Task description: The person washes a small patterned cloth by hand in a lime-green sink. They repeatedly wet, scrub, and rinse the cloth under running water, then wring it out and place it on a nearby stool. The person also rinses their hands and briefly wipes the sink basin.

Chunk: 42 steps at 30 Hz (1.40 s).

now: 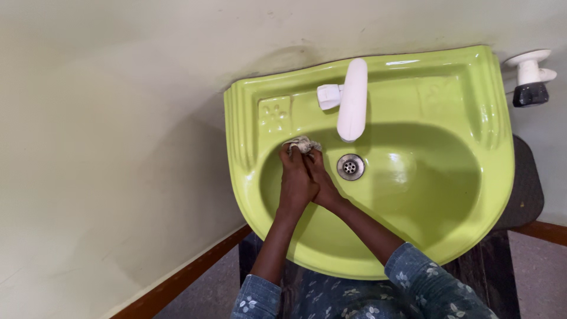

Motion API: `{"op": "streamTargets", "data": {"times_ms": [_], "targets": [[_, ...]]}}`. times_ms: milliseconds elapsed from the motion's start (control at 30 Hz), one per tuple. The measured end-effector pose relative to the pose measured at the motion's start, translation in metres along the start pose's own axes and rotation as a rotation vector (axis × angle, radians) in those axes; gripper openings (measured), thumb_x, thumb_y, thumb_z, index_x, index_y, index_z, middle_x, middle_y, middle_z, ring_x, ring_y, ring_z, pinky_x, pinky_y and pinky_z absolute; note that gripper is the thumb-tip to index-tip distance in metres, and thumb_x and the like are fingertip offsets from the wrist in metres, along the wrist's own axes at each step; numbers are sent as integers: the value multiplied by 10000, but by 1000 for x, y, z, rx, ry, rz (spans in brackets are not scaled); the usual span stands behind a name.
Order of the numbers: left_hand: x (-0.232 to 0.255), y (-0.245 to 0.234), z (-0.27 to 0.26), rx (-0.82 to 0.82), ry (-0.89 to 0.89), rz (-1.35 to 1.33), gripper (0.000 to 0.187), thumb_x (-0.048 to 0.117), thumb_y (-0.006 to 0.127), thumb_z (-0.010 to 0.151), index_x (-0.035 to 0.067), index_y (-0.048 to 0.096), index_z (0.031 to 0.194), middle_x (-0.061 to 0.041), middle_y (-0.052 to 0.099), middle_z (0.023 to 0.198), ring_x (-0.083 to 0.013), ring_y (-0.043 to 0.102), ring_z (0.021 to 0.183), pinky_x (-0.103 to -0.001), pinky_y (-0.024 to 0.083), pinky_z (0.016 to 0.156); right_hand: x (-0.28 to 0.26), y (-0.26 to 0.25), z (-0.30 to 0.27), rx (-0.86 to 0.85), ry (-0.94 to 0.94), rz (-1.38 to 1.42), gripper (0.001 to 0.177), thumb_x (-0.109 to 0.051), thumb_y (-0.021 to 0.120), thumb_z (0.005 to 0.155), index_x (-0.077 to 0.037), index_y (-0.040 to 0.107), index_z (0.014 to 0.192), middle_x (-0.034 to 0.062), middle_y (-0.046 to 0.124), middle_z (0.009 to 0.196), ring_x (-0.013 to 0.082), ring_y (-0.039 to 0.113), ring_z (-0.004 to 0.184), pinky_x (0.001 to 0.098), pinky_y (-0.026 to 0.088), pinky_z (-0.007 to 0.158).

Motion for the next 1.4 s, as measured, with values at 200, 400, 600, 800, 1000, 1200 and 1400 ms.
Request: {"op": "streamTargets", "data": {"times_ms": [200, 400, 600, 800, 1000, 1200, 1400], "targets": [[24, 24, 7, -87, 73, -78, 828, -94, 721, 654, -107, 370, 1404, -324, 230, 1530, -533, 579, 1175, -490, 577, 902, 25, -30, -10, 188, -120, -67, 760, -170, 722, 876, -24, 377, 1537, 240, 329, 1508, 448, 424, 1387, 472, 422, 1130], [48, 53, 13, -189, 95, -127, 805, -78, 706, 665, -87, 370, 1397, -313, 247, 1522, -526, 596, 1141, -499, 596, 859, 53, -61, -25, 268, -132, -96, 839, -172, 742, 850, -21, 331, 1567, 257, 298, 1511, 452, 391, 1403, 489, 376, 1166], [69, 100, 17, -290, 88, -82, 835, -38, 728, 684, -95, 359, 1432, -320, 355, 1392, -517, 602, 1154, -514, 581, 880, 85, -93, -40, 247, -5, -133, 907, -242, 776, 805, -28, 317, 1558, 262, 271, 1511, 466, 317, 1410, 485, 383, 1143], [102, 131, 22, -202, 291, -135, 708, -25, 697, 749, -146, 380, 1370, -368, 288, 1466, -526, 588, 1155, -499, 569, 928, 113, -132, -55, 374, 14, -102, 894, -250, 813, 796, -24, 347, 1524, 232, 294, 1466, 419, 340, 1392, 472, 319, 1179], [130, 165, 23, -303, 308, -169, 606, 2, 686, 783, -100, 457, 1335, -344, 334, 1441, -535, 581, 1194, -498, 566, 920, 116, -176, -77, 419, 34, -150, 898, -196, 817, 762, -16, 367, 1518, 223, 311, 1450, 407, 330, 1367, 445, 345, 1144], [162, 180, 24, -378, 312, -216, 767, 8, 683, 709, -95, 423, 1423, -297, 319, 1525, -491, 565, 1231, -480, 566, 900, 108, -209, -94, 490, 163, -153, 833, -93, 788, 778, -19, 383, 1502, 212, 340, 1450, 392, 365, 1354, 379, 512, 957], [182, 170, 21, -319, 412, -243, 768, -44, 601, 676, -74, 485, 1434, -270, 386, 1557, -449, 528, 1352, -435, 566, 969, 69, -230, -107, 604, 178, -134, 726, -53, 745, 812, -4, 437, 1467, 237, 357, 1433, 390, 445, 1328, 402, 529, 975]]}}
Point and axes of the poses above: each hand's wrist, its own z-axis towards the middle knuckle, its own y-axis out of the palm, x = y × z, the point moved 7 cm from there along z, towards the middle knuckle
